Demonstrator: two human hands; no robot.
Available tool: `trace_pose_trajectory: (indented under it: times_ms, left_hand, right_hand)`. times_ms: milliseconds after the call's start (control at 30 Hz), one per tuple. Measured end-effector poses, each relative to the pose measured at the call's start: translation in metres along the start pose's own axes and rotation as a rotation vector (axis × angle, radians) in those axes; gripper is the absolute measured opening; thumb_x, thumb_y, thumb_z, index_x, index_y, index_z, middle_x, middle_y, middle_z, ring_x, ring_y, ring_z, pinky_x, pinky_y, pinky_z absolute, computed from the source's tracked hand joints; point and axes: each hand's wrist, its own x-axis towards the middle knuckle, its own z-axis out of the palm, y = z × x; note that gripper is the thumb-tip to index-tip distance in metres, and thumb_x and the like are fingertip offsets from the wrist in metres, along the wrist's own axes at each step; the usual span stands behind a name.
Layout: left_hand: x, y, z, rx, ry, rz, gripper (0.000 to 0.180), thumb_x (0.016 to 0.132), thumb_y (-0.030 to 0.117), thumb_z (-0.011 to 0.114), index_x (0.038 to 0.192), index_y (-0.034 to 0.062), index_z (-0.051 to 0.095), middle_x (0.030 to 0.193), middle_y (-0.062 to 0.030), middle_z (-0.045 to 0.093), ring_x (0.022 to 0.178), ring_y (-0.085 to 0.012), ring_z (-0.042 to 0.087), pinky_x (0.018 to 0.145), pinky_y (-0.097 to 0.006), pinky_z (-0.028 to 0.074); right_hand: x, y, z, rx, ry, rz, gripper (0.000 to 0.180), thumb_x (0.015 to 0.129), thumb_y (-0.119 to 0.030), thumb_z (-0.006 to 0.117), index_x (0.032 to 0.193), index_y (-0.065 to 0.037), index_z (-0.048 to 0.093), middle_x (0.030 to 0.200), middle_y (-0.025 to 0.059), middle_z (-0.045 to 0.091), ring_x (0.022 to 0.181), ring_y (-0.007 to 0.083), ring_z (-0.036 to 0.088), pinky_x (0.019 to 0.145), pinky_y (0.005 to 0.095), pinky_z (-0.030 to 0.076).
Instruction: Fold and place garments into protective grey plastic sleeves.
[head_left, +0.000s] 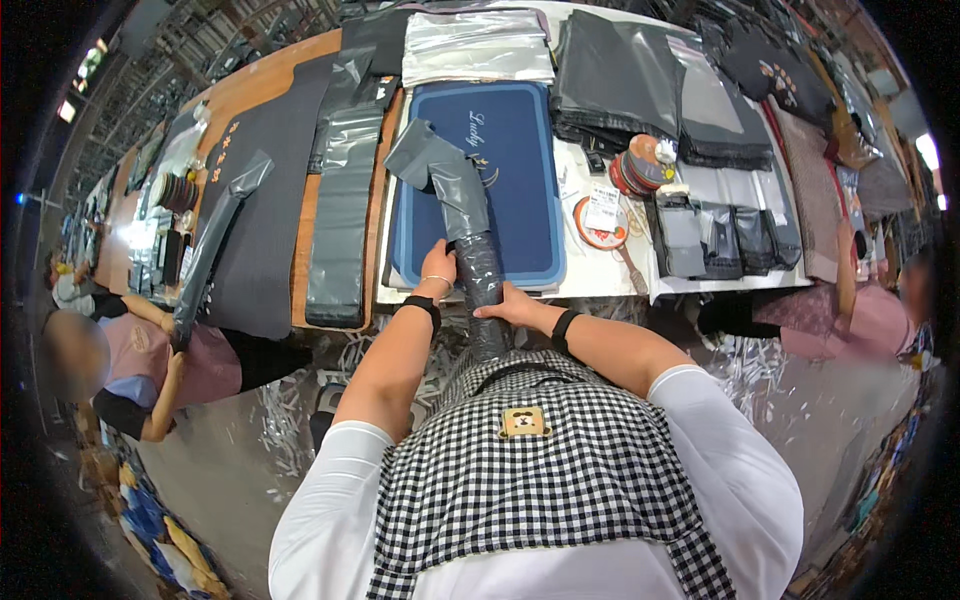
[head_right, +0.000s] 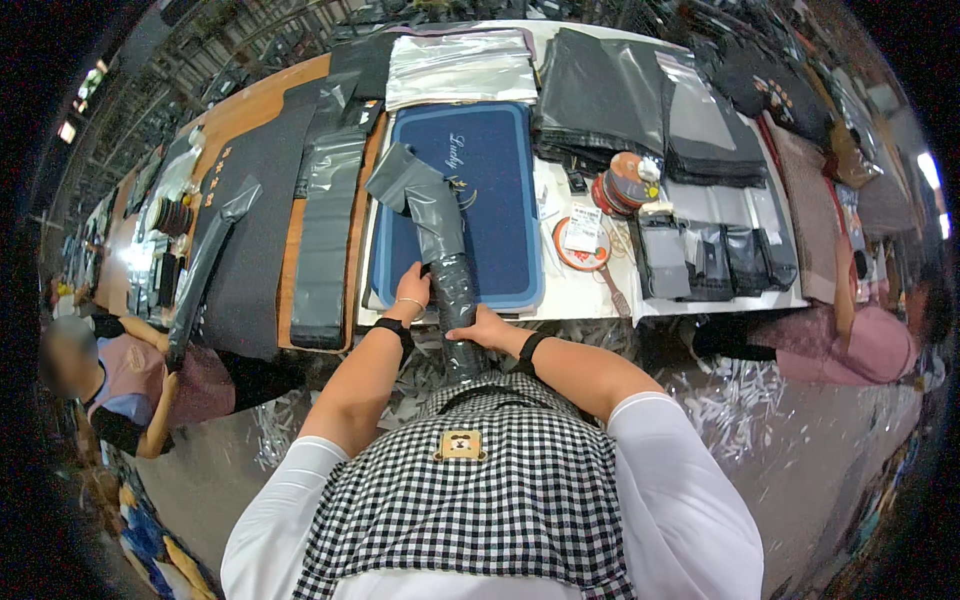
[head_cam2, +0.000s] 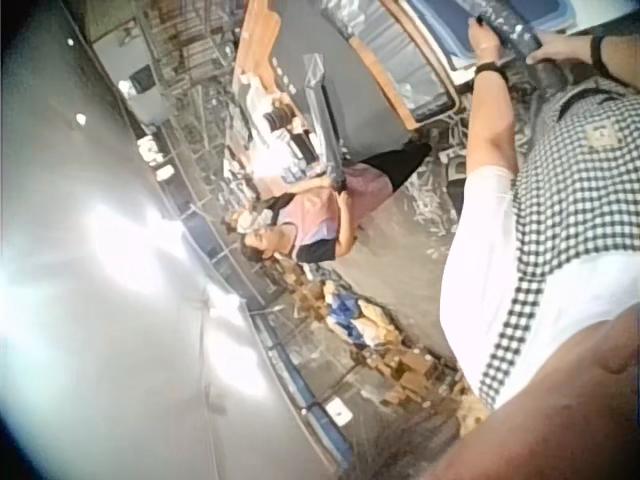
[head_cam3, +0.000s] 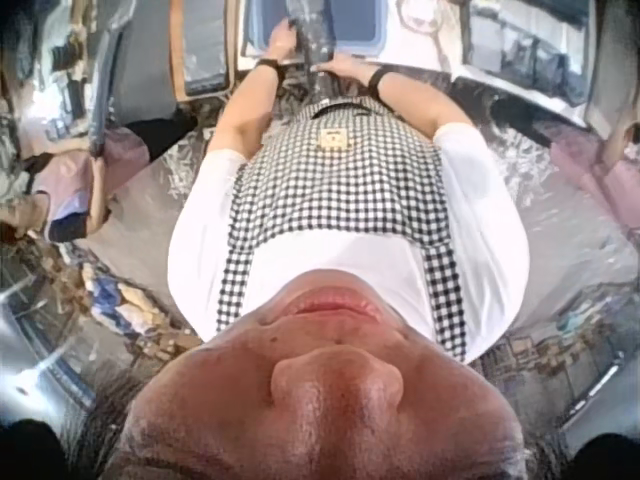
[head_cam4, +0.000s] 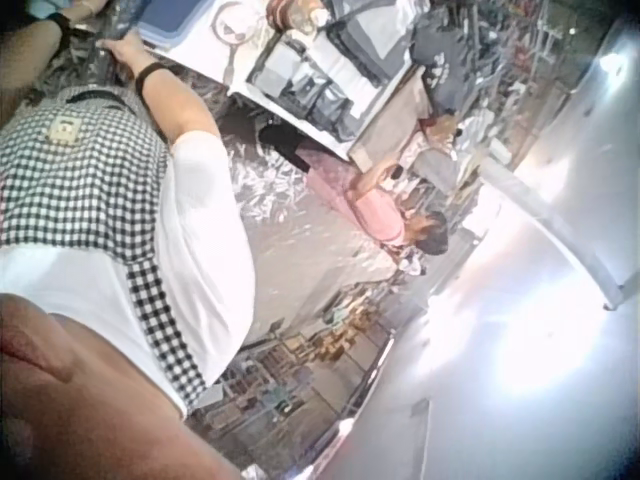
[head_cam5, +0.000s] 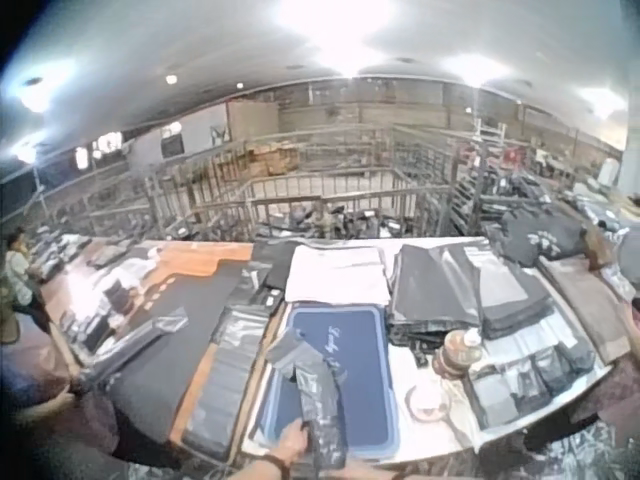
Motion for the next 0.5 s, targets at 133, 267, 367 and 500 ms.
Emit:
trace_pose_trajectory:
  times_ms: [133, 267, 367, 500]
  left_hand:
    - [-0.006, -0.033, -0.015, -0.909, -0.284, -0.333, 0.024, 0.109, 0.009, 0.052, 0.131, 0.0021, 0.058, 0.109, -0.0141, 0.072, 0.097, -0.0287, 0.074, 0.079, -0.041, 0.062]
    - [-0.045, 0.019, -0.041, -1.292, -0.513, -0.391, 0.031, 0.112, 0.013, 0.049, 0.141, 0.0060, 0.058, 0.115, -0.0109, 0.074, 0.095, -0.0235, 0.076, 0.075, -0.034, 0.065]
    - [-0.058, 0.018, -0.038, -1.131, -0.598, -0.382, 0.032, 0.113, 0.018, 0.048, 0.136, 0.0033, 0.064, 0.119, -0.0107, 0.076, 0.098, -0.0220, 0.077, 0.077, -0.033, 0.064]
    - [-0.061, -0.004, -0.014, -1.213, -0.474, -0.306, 0.029, 0.110, 0.014, 0.056, 0.134, 0.0010, 0.065, 0.112, -0.0089, 0.077, 0.090, -0.0189, 0.076, 0.077, -0.032, 0.063]
  right_hand:
    - [-0.056, -0.088, -0.031, -0.195, 0.016, -0.012, 0.104, 0.088, -0.064, 0.079, 0.143, 0.014, 0.039, 0.128, 0.0276, 0.064, 0.118, 0.0339, 0.066, 0.102, 0.0425, 0.053]
    - [-0.083, -0.101, -0.067, -0.267, -0.153, -0.185, 0.087, 0.103, -0.064, 0.058, 0.145, 0.010, 0.044, 0.121, 0.0205, 0.068, 0.105, 0.0299, 0.069, 0.094, 0.0406, 0.056]
    - [-0.064, -0.088, -0.091, 0.018, -0.353, 0.003, 0.079, 0.104, -0.063, 0.054, 0.137, 0.008, 0.053, 0.111, 0.0193, 0.071, 0.094, 0.0314, 0.071, 0.079, 0.0395, 0.057]
    - [-0.028, -0.063, -0.096, -0.537, 0.212, -0.361, 0.060, 0.096, -0.043, 0.070, 0.132, 0.003, 0.058, 0.110, 0.0215, 0.071, 0.092, 0.0360, 0.071, 0.080, 0.0444, 0.058]
